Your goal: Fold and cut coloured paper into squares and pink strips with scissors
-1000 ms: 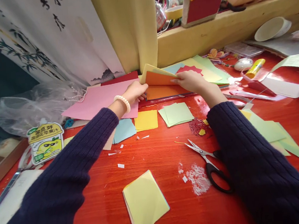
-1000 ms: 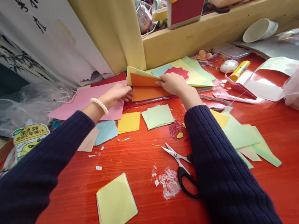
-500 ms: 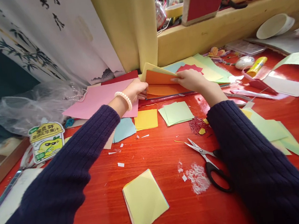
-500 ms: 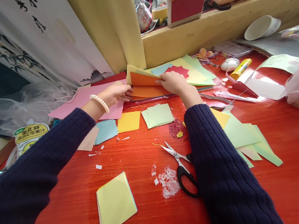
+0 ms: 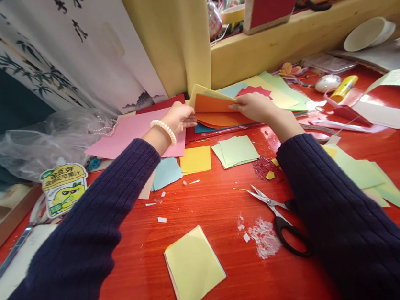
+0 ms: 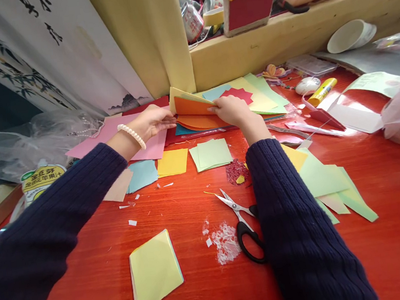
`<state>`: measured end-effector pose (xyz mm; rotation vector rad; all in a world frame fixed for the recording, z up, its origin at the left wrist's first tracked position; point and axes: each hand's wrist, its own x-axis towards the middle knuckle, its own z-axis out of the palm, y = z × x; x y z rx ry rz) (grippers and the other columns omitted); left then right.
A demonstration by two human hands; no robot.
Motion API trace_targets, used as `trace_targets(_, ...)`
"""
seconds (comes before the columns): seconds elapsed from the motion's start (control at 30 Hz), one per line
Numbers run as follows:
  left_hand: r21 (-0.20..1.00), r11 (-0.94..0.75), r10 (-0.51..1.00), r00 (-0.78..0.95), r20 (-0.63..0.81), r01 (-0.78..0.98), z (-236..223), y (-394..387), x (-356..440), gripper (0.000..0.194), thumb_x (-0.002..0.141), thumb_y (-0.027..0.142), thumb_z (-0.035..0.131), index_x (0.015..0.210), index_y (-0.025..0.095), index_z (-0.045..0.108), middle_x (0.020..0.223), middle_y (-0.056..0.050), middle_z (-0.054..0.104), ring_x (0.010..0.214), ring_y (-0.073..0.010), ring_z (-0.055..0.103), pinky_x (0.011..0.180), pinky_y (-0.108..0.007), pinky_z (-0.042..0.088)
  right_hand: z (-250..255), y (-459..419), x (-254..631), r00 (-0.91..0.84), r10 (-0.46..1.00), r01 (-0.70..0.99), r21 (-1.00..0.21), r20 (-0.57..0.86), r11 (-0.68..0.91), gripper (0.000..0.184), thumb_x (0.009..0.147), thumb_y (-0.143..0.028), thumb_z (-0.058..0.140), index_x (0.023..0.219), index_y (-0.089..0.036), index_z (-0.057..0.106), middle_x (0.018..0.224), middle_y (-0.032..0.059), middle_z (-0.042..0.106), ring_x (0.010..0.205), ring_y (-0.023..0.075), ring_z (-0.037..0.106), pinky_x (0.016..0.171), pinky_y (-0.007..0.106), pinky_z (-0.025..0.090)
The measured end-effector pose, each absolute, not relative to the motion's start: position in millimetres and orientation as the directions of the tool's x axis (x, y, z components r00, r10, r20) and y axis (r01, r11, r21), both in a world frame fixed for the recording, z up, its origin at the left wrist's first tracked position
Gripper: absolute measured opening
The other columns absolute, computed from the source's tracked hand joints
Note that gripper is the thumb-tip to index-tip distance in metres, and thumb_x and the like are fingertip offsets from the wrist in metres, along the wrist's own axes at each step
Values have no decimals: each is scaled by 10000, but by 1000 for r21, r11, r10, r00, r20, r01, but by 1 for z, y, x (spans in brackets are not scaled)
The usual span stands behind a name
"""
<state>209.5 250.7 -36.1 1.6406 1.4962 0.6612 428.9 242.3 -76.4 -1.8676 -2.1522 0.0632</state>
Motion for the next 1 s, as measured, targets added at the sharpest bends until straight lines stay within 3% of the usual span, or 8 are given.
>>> trace_targets(0.23, 896, -66, 982, 188, -20, 440, -44, 250, 215, 384, 701, -59, 406, 1025, 114, 520, 1085, -147, 587, 959, -179, 619, 812, -320, 522, -75, 241, 429, -104, 978, 962, -231, 180, 145, 332, 890, -430, 428, 939, -204, 666, 985, 105, 679, 865, 268, 588, 635, 324, 382)
trace_targets(0.37, 874, -221, 935, 348, 63, 434, -52, 251, 212, 438, 628, -79, 451, 1003, 125, 546, 1156, -115, 571, 1022, -195, 591, 848, -333, 513, -76, 242, 429, -95, 979, 961, -238, 178, 137, 347, 883, -439, 427, 1008, -221, 666, 1003, 97, 676, 885, 280, 583, 651, 338, 388)
trace_targets(0.43, 745, -400, 875, 466, 135, 535, -57, 251, 209, 456, 632, -61, 484, 1043, 123, 552, 1226, -131, 518, 1066, -213, 563, 889, -357, 493, -76, 242, 429, -96, 979, 961, -241, 178, 137, 347, 883, -437, 427, 1019, -224, 665, 1013, 96, 675, 885, 280, 584, 650, 338, 387)
trace_targets(0.53, 294, -663, 749, 615, 248, 688, -64, 247, 206, 446, 706, -10, 486, 1128, 121, 539, 1329, -174, 407, 1202, -269, 456, 968, -404, 432, -76, 242, 429, -96, 979, 961, -241, 178, 138, 344, 884, -436, 429, 985, -212, 670, 997, 105, 678, 875, 278, 588, 647, 335, 387)
trace_targets(0.6, -12, -705, 675, 676, 296, 709, -68, 244, 207, 438, 785, 19, 416, 1203, 117, 506, 1372, -194, 368, 1273, -318, 369, 995, -469, 386, -75, 241, 428, -99, 979, 961, -240, 180, 141, 334, 880, -431, 439, 966, -207, 671, 989, 111, 679, 871, 278, 589, 650, 336, 389)
trace_targets(0.67, -186, -689, 633, 707, 317, 700, -70, 243, 210, 455, 854, 38, 304, 1283, 95, 443, 1398, -215, 354, 1291, -359, 334, 998, -540, 343, -74, 240, 428, -101, 978, 960, -240, 181, 144, 324, 878, -426, 447, 961, -208, 672, 988, 111, 679, 876, 281, 589, 656, 338, 392)
trace_targets(0.83, -340, -703, 552, 780, 294, 625, -71, 242, 220, 499, 912, 55, 134, 1366, 15, 339, 1410, -246, 363, 1312, -359, 322, 1051, -572, 251, -71, 239, 427, -92, 980, 955, -261, 177, 137, 383, 895, -475, 408, 978, -211, 672, 1018, 118, 673, 896, 287, 587, 684, 354, 406)
trace_targets(1.0, -322, -679, 558, 748, 359, 660, -77, 239, 219, 513, 913, 60, 149, 1409, 17, 274, 1453, -220, 328, 1366, -307, 274, 1120, -514, 194, -72, 240, 427, -79, 980, 947, -294, 184, 132, 417, 910, -488, 363, 1023, -216, 658, 1060, 116, 664, 939, 291, 585, 711, 366, 414)
